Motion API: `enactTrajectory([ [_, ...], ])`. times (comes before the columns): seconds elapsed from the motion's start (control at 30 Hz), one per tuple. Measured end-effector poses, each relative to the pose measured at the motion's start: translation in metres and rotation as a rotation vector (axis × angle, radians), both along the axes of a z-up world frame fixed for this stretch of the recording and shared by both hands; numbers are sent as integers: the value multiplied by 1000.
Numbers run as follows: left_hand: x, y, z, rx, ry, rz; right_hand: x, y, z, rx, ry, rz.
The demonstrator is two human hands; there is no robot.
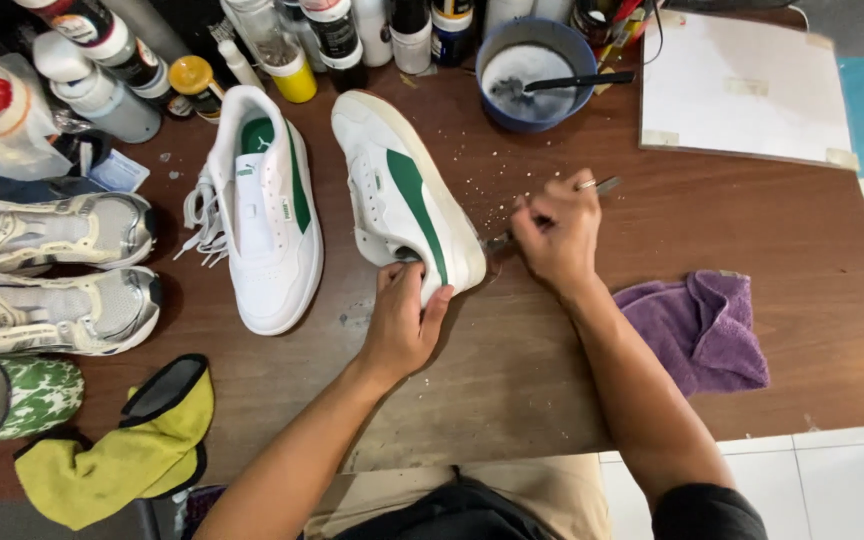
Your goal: Cleaning the sole of a white sneaker using a brush, cleaning solution, and a cloth at a repair bench.
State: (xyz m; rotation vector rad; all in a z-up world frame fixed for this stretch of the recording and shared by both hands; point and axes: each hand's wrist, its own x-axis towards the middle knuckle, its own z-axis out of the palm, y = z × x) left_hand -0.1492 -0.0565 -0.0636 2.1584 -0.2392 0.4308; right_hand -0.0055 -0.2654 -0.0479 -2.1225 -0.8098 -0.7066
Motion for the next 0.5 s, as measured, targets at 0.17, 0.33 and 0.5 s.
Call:
enactTrajectory([
  [0.17,3,-3,5,45,30,24,-14,12,6,45,8,21],
  [0.33,3,-1,4,21,-14,13,4,-6,-5,18,-95,-85],
  [0.5,2,-2,0,47,-33,22,-10,8,3,59,-46,6],
])
